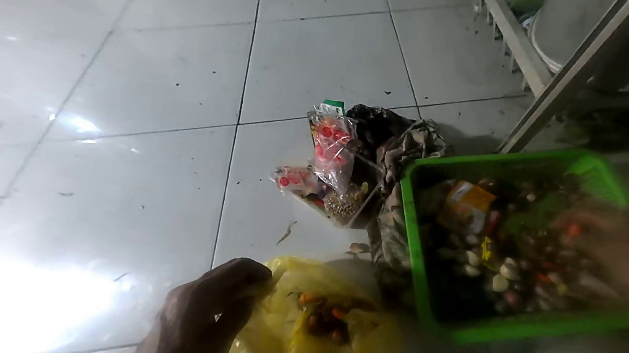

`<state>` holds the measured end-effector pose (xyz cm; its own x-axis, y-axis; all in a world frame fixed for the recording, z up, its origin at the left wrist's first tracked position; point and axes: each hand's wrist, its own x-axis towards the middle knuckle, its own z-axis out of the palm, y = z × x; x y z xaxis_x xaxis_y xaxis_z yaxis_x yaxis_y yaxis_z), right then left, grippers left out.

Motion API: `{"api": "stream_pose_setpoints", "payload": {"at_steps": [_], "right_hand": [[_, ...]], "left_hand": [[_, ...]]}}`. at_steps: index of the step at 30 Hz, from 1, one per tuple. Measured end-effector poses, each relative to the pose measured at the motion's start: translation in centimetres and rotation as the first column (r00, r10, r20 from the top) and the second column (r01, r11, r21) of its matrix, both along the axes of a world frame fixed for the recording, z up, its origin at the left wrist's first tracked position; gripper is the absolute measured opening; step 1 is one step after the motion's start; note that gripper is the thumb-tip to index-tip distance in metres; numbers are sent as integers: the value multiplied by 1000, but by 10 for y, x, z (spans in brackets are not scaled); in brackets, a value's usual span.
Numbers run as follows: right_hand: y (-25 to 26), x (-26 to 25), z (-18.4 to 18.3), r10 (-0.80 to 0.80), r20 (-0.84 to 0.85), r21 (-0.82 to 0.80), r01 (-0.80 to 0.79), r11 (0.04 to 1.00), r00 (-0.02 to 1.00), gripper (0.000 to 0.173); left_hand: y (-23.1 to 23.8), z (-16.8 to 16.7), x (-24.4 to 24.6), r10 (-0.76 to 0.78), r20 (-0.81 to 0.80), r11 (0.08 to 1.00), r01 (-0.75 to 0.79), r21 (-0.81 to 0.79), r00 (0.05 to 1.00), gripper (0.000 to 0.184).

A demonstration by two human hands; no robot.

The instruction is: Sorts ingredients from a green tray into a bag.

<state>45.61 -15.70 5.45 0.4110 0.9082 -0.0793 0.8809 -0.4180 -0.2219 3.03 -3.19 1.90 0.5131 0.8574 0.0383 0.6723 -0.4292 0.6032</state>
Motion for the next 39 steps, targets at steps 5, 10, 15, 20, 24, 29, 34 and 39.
{"api": "stream_pose_setpoints", "payload": {"at_steps": [5,10,15,20,24,29,34,39], "right_hand": [[-1,14,-49,108,-90,-279,-129,951,990,41],[4,-2,-55,137,59,-386,-104,917,989,52],[11,8,-57,-7,13,-298,11,954,1000,46],[-1,45,-57,-361,-242,35,380,924,901,18],[-14,62,-58,-398,-297,116,447,887,868,20],[7,53,-58,-427,-213,-128,408,904,879,23],[1,68,-72,-246,-177,84,263,961,953,16],[-3,33,-41,-245,-198,-126,223,967,949,15]], "left_hand": [[-25,56,49,111,-92,982,-124,-144,990,14],[-22,46,39,88,-8,987,-88,-131,996,13],[-22,47,36,72,-12,987,-73,-143,997,15],[1,-7,-3,-52,97,998,48,37,994,23],[3,-3,0,-63,76,997,59,49,995,24],[2,8,1,-84,42,996,85,-38,996,25],[2,12,0,-105,17,994,105,-32,994,22],[4,13,0,-105,17,994,106,-29,994,23]]}}
